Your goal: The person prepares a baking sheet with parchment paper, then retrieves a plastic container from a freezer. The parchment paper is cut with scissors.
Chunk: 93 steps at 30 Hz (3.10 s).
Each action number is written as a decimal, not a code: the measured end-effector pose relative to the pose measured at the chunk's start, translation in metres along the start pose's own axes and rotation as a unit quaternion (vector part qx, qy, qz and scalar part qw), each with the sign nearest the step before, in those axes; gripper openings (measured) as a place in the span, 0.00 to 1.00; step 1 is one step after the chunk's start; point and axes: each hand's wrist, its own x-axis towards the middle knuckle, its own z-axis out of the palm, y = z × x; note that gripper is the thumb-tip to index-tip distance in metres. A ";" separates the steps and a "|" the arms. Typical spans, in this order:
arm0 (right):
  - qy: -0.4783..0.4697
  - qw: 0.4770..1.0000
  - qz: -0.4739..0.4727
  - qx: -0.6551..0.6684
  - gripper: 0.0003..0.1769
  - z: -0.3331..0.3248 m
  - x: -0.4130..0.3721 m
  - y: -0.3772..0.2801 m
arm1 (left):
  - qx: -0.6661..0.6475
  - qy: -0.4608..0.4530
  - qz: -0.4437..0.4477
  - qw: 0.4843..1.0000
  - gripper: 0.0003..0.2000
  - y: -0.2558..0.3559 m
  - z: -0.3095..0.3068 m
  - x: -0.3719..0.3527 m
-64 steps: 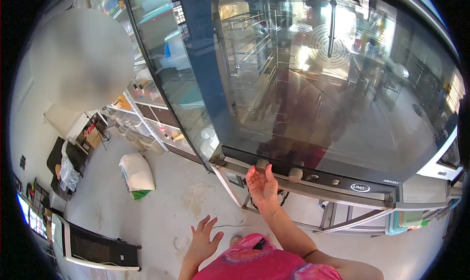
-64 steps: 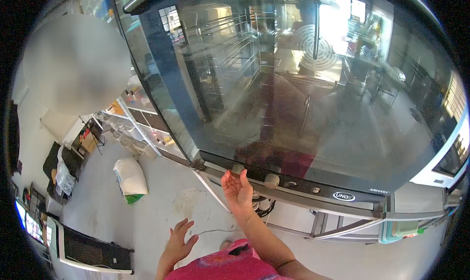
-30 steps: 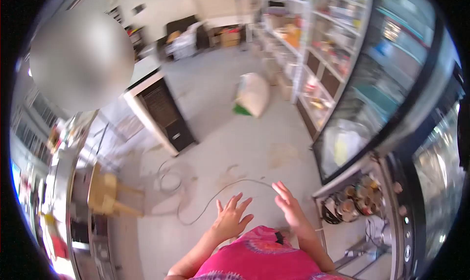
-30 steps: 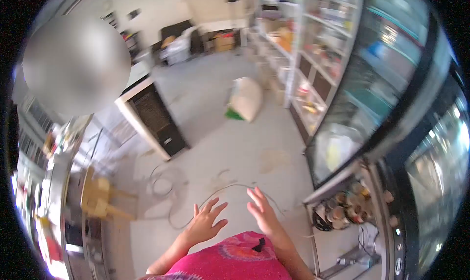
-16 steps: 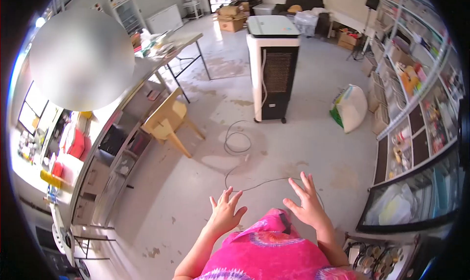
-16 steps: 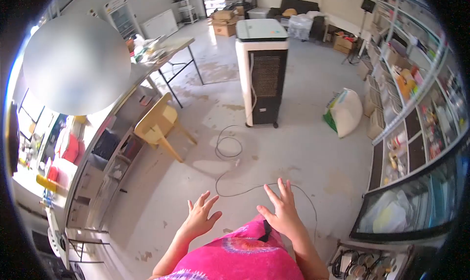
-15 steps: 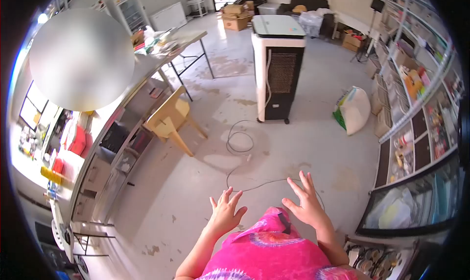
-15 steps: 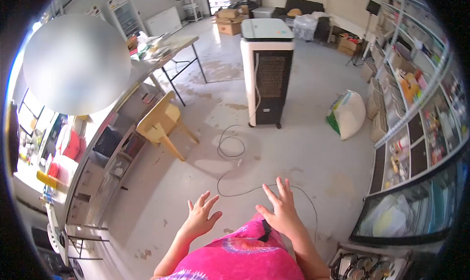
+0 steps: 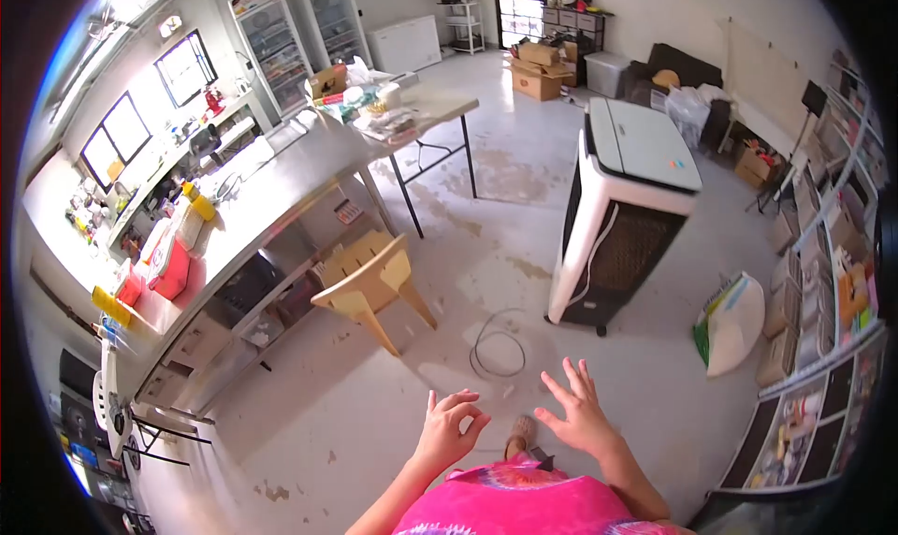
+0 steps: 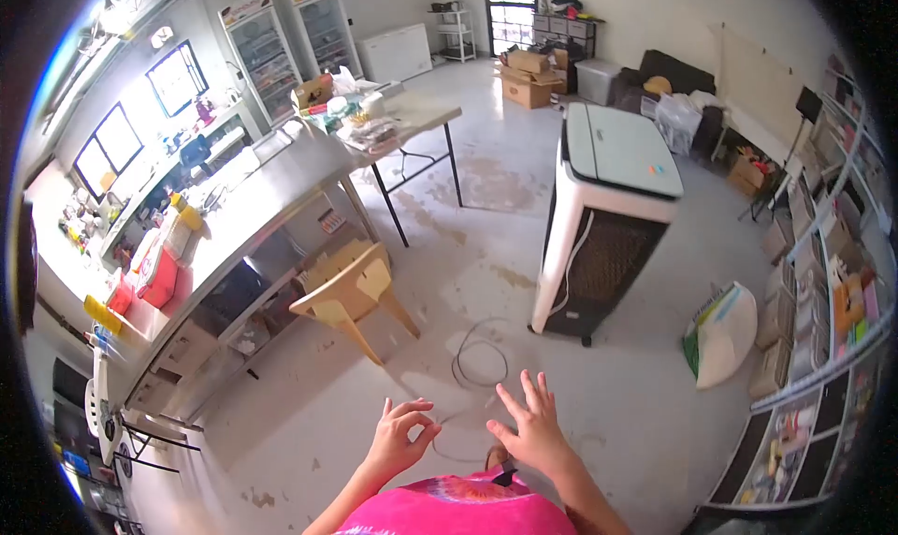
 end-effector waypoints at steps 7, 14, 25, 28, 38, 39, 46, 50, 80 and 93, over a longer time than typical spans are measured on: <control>-0.008 0.995 -0.101 -0.010 0.32 -0.037 0.162 0.002 | 0.034 0.071 -0.013 0.997 0.05 -0.012 -0.020 0.128; -0.053 0.985 -0.162 -0.003 0.32 -0.032 0.325 -0.007 | 0.050 0.134 -0.068 0.987 0.05 -0.093 -0.060 0.260; 0.096 0.995 0.028 -0.025 0.30 -0.081 0.561 0.015 | 0.012 -0.030 0.119 0.992 0.12 -0.150 -0.132 0.597; 0.118 0.991 0.050 -0.029 0.30 -0.090 0.605 0.024 | 0.030 -0.084 0.190 0.978 0.12 -0.138 -0.131 0.659; 0.084 0.995 0.045 -0.040 0.31 -0.135 0.787 0.093 | -0.029 -0.132 0.169 0.976 0.07 -0.147 -0.096 0.849; 0.070 0.997 0.040 -0.013 0.31 -0.145 0.811 0.106 | -0.042 -0.127 0.164 0.977 0.07 -0.148 -0.093 0.873; 0.034 0.999 0.003 -0.005 0.30 -0.249 0.988 0.176 | 0.006 -0.069 0.106 0.992 0.06 -0.134 -0.082 1.058; 0.005 0.999 -0.041 -0.023 0.29 -0.302 1.089 0.205 | -0.011 -0.020 0.051 0.998 0.06 -0.140 -0.076 1.147; -0.083 0.989 -0.018 -0.117 0.37 -0.466 1.820 0.382 | 0.125 -0.052 0.087 0.987 0.31 -0.235 -0.131 1.882; -0.243 0.889 -0.374 -0.100 0.35 -0.394 2.209 0.227 | 0.088 0.224 -0.258 0.936 0.29 -0.406 -0.254 2.023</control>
